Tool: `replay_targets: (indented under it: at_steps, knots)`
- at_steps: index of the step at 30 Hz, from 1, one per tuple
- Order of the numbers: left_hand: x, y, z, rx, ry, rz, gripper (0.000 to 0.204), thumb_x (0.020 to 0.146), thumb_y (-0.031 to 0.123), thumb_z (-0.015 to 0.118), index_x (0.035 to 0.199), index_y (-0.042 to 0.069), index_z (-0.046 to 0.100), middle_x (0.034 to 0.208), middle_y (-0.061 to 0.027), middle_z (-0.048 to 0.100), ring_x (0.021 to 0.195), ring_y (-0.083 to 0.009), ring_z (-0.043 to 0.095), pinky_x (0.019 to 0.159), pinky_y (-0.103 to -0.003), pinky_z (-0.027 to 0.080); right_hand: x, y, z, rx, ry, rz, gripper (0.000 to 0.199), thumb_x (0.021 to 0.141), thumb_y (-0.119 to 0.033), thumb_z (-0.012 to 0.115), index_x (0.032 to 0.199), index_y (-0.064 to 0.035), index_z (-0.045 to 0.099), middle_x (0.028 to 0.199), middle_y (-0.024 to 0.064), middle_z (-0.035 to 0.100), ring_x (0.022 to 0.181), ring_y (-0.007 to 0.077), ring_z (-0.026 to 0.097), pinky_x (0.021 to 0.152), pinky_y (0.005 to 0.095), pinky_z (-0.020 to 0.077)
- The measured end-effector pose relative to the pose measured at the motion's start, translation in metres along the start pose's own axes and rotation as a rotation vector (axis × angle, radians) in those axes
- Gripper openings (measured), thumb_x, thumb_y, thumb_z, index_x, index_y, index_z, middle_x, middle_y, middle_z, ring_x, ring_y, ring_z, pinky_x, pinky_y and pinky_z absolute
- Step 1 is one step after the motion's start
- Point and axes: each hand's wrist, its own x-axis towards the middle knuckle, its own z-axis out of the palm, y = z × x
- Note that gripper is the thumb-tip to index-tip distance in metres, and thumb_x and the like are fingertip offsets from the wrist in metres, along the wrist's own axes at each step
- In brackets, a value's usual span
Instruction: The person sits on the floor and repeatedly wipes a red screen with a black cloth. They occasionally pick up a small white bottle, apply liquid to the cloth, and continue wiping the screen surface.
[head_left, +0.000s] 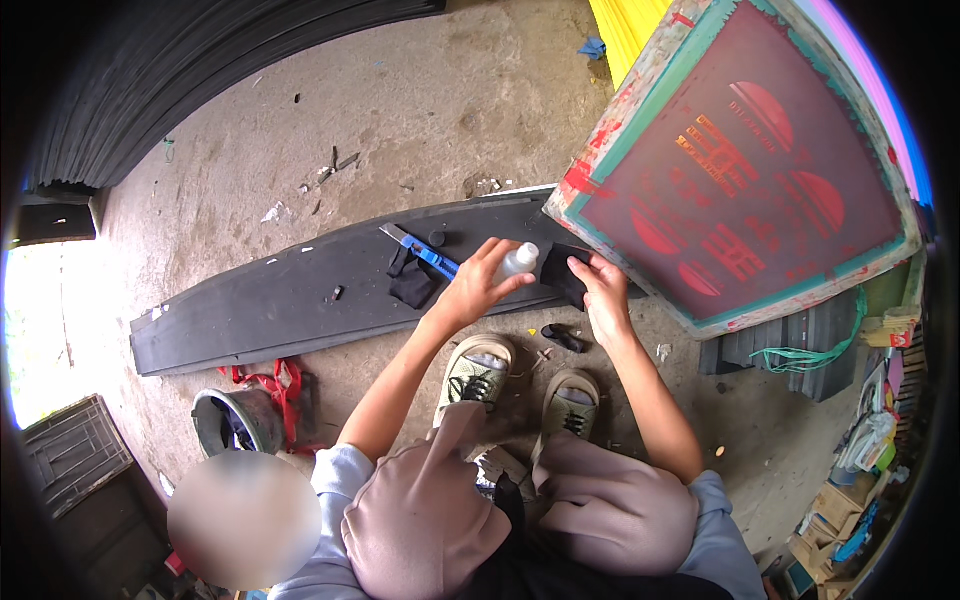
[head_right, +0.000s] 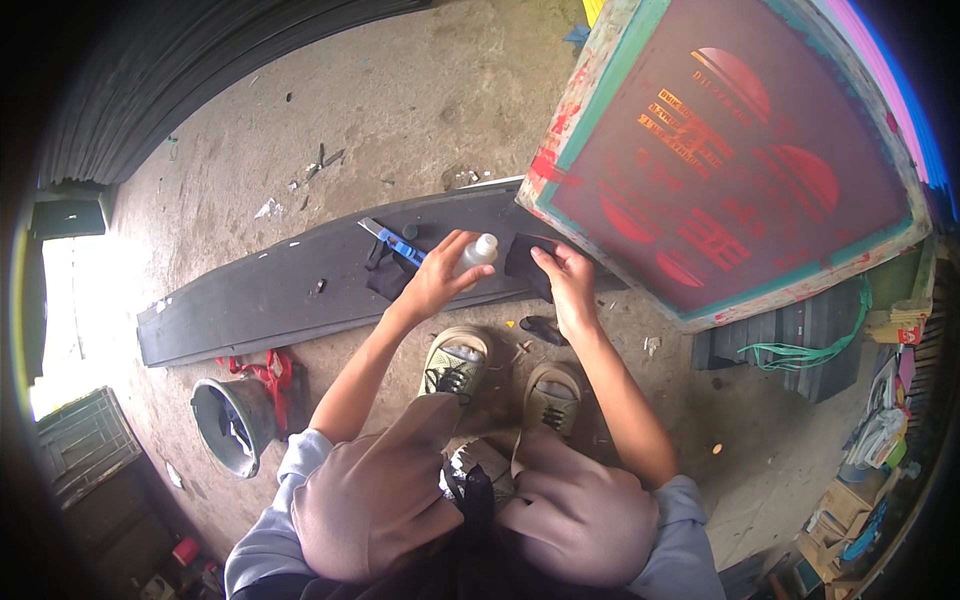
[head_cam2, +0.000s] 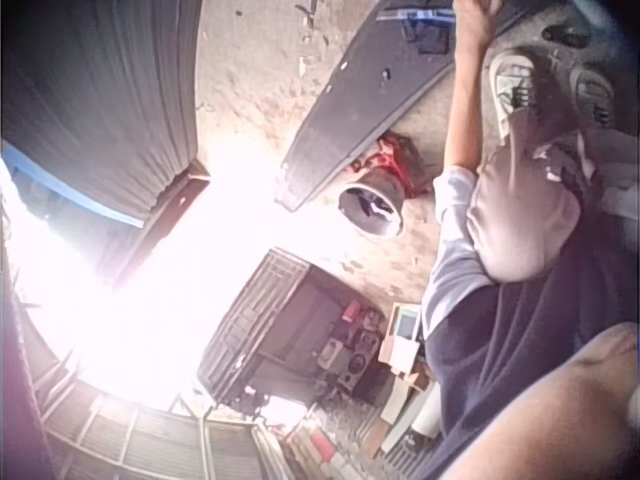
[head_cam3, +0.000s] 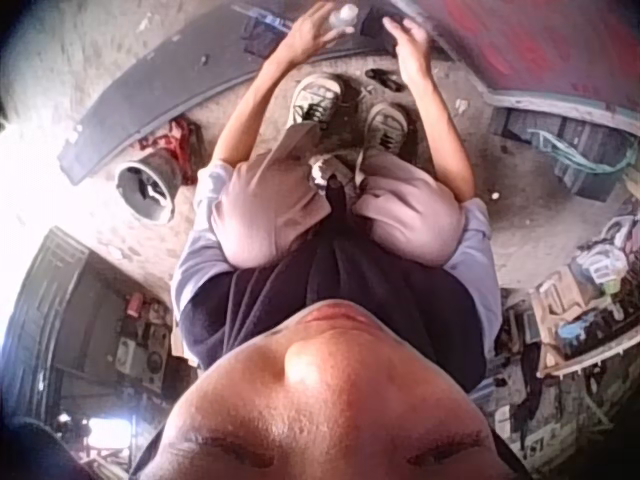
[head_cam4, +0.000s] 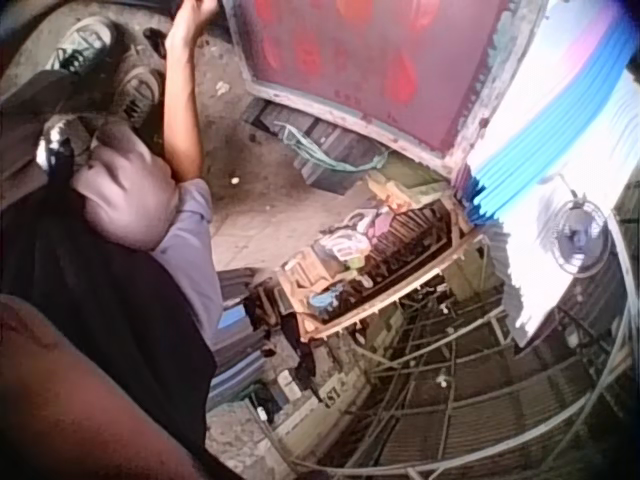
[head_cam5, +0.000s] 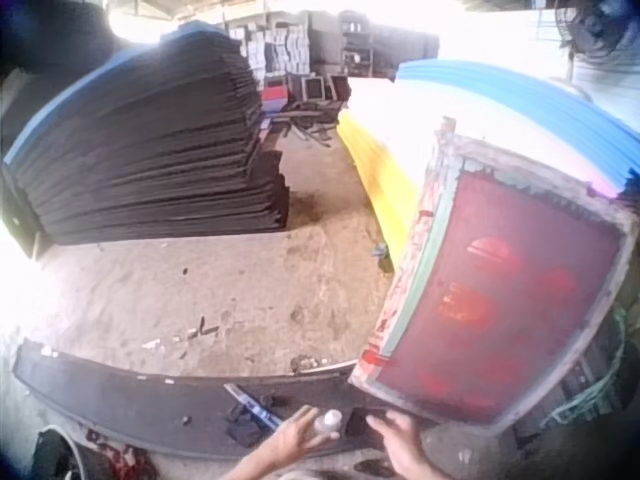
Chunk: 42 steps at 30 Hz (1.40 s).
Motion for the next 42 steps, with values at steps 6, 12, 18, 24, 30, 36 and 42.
replay_targets:
  at_steps: [6, 12, 18, 24, 30, 36, 42]
  knots:
    - [0.0, 0.019, 0.002, 0.178, -0.106, -0.028, 0.047, 0.077, 0.031, 0.07, 0.11, 0.002, 0.054, 0.099, -0.0168, 0.06, 0.089, -0.0357, 0.061, 0.073, -0.04, 0.048, 0.003, 0.005, 0.005, 0.002, -0.009, 0.052, 0.023, 0.088, -0.009, 0.058, 0.107, 0.0026, 0.062, 0.097, 0.0038, 0.065, 0.086, 0.0059, 0.057, 0.079, 0.0217, 0.0431]
    - [-0.003, 0.024, 0.0, 0.405, -0.026, 0.063, 0.038, 0.073, 0.028, 0.072, 0.097, 0.004, 0.055, 0.081, -0.0126, 0.063, 0.077, -0.0332, 0.063, 0.063, -0.04, 0.051, 0.001, 0.005, 0.006, 0.016, -0.065, 0.102, 0.023, 0.089, -0.013, 0.057, 0.108, -0.0002, 0.06, 0.099, 0.0048, 0.064, 0.088, 0.0091, 0.06, 0.078, 0.0244, 0.046]
    - [-0.004, 0.027, 0.001, 0.601, 0.019, 0.139, 0.035, 0.069, 0.024, 0.074, 0.09, 0.005, 0.054, 0.075, -0.0086, 0.061, 0.072, -0.0261, 0.064, 0.06, -0.035, 0.051, 0.0, 0.003, 0.011, 0.055, -0.093, 0.121, 0.02, 0.091, -0.015, 0.056, 0.106, -0.0027, 0.06, 0.098, 0.0025, 0.063, 0.086, 0.0079, 0.059, 0.076, 0.0256, 0.0461]
    - [-0.002, 0.026, 0.002, 0.616, 0.008, 0.124, 0.031, 0.07, 0.024, 0.074, 0.087, 0.007, 0.054, 0.075, -0.0078, 0.061, 0.072, -0.0249, 0.064, 0.061, -0.034, 0.05, 0.0, 0.006, 0.007, 0.088, -0.107, 0.171, 0.016, 0.09, -0.015, 0.057, 0.102, -0.0054, 0.06, 0.095, 0.001, 0.063, 0.086, 0.0071, 0.059, 0.074, 0.0256, 0.0461]
    - [0.008, -0.011, 0.01, 0.063, -0.003, 0.151, 0.038, 0.073, 0.019, 0.073, 0.106, 0.008, 0.059, 0.094, -0.0103, 0.064, 0.085, -0.029, 0.062, 0.073, -0.036, 0.048, 0.001, -0.011, 0.002, 0.255, 0.005, 0.23, 0.01, 0.087, -0.016, 0.061, 0.092, -0.0077, 0.06, 0.089, 0.0, 0.062, 0.081, 0.008, 0.059, 0.071, 0.028, 0.0463]
    - [0.008, -0.033, 0.031, -0.134, -0.052, 0.028, 0.037, 0.072, 0.012, 0.074, 0.106, 0.006, 0.06, 0.101, -0.0104, 0.064, 0.095, -0.0262, 0.062, 0.082, -0.035, 0.048, -0.01, -0.056, -0.025, 0.271, -0.01, 0.242, 0.008, 0.085, -0.012, 0.062, 0.093, -0.0083, 0.062, 0.091, 0.0007, 0.064, 0.08, 0.0092, 0.06, 0.064, 0.0239, 0.0459]
    - [0.016, 0.001, 0.003, -0.169, -0.095, 0.029, 0.042, 0.074, 0.018, 0.074, 0.111, 0.005, 0.058, 0.113, -0.0103, 0.06, 0.109, -0.0258, 0.056, 0.092, -0.035, 0.043, -0.03, -0.223, -0.07, -0.34, 0.541, -0.866, 0.008, 0.09, -0.012, 0.058, 0.09, -0.0065, 0.064, 0.082, 0.0009, 0.062, 0.07, 0.0062, 0.055, 0.063, 0.0204, 0.0424]
